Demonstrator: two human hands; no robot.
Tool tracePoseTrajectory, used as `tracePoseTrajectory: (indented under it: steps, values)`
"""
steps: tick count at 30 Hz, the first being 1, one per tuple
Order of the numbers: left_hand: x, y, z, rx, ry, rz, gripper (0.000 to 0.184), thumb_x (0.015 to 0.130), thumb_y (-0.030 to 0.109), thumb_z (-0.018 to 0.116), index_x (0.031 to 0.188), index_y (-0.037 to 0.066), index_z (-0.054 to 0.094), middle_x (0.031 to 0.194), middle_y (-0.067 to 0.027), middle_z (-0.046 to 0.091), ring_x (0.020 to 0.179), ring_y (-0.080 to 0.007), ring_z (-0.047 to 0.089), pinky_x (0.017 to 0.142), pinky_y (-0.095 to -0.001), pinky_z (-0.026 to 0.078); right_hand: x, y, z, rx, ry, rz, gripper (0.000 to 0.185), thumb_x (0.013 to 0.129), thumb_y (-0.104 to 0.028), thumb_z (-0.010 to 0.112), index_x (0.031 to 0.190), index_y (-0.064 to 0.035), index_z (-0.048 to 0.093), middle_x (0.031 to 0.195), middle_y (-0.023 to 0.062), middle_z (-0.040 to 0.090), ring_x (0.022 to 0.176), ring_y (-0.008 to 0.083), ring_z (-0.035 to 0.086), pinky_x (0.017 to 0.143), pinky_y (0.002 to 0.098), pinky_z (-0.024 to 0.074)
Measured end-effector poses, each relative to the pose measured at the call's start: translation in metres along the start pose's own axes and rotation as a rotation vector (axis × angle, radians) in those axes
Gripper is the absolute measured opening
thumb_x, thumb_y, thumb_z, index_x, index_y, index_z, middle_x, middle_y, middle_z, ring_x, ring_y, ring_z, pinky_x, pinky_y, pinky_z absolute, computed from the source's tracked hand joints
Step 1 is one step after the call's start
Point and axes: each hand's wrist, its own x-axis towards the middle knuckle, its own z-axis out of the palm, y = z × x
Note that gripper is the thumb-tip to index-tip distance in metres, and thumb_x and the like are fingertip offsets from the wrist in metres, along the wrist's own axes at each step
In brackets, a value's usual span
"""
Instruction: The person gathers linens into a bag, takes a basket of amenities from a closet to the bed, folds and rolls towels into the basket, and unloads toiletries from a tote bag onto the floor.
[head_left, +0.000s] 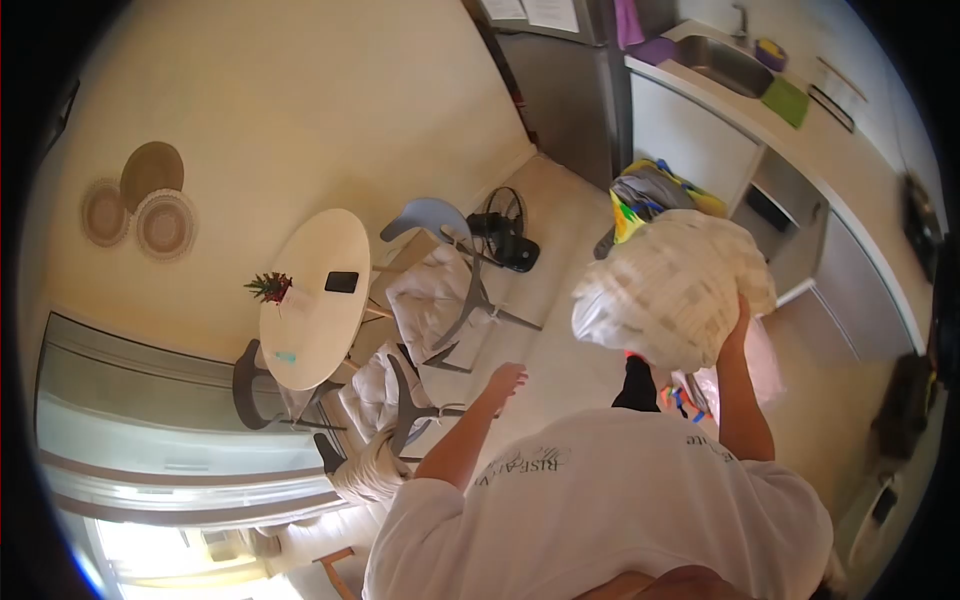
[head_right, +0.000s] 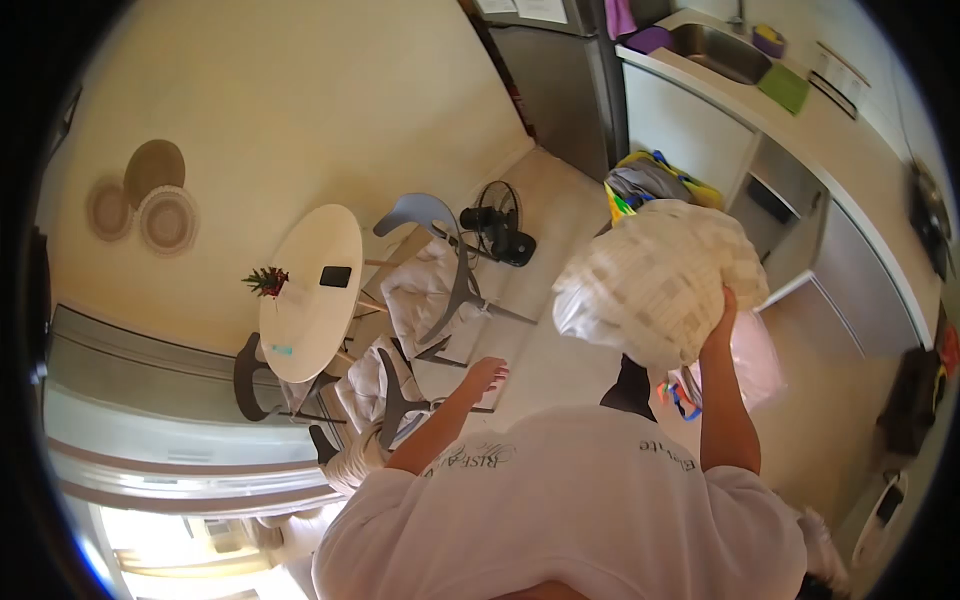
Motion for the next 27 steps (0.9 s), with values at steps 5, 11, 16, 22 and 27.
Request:
tracePoseTrajectory:
  steps: [5,11,16,22,27]
  values:
    - [0.074,0.001,0.003,0.549,-0.015,0.133,0.024,0.089,0.023,0.052,0.105,0.007,0.061,0.092,-0.0142,0.064,0.082,-0.0279,0.06,0.075,-0.0397,0.047,0.153,-0.039,-0.021,0.081,0.039,-0.1,0.047,0.086,-0.032,0.042,0.12,-0.0018,0.054,0.117,0.013,0.059,0.108,0.0297,0.055,0.093,0.0424,0.0449]
    - [0.105,0.037,-0.009,1.285,-0.123,0.144,0.031,0.09,0.023,0.046,0.111,0.004,0.059,0.103,-0.0174,0.063,0.099,-0.033,0.058,0.084,-0.0425,0.046,0.308,-0.074,0.0,0.097,0.002,-0.13,0.05,0.087,-0.029,0.037,0.126,0.0,0.048,0.124,0.0145,0.055,0.112,0.0309,0.054,0.097,0.0441,0.0426]
    - [0.116,0.095,-0.02,1.431,-0.18,0.073,0.031,0.084,0.019,0.054,0.112,0.008,0.059,0.1,-0.0135,0.064,0.095,-0.0311,0.06,0.082,-0.0414,0.047,0.419,-0.07,-0.01,0.203,0.045,-0.141,0.047,0.088,-0.03,0.039,0.124,-0.0021,0.051,0.122,0.0132,0.057,0.112,0.0301,0.055,0.098,0.0451,0.0417]
    - [0.135,0.137,0.001,0.765,-0.088,0.214,0.032,0.08,0.015,0.058,0.111,0.011,0.06,0.094,-0.0096,0.064,0.088,-0.0274,0.06,0.077,-0.0392,0.048,0.533,-0.03,-0.116,-0.043,0.581,-0.076,0.05,0.082,-0.037,0.051,0.12,-0.0047,0.051,0.125,0.0107,0.05,0.118,0.0306,0.046,0.101,0.0426,0.037]
    - [0.149,0.153,0.03,0.589,-0.007,0.217,0.028,0.08,0.012,0.055,0.107,0.01,0.06,0.092,-0.0075,0.063,0.089,-0.0246,0.059,0.076,-0.0362,0.048,0.555,-0.027,-0.141,-0.208,0.722,0.129,0.051,0.073,-0.033,0.065,0.116,-0.0087,0.052,0.115,0.0069,0.05,0.11,0.0298,0.046,0.096,0.0473,0.036]
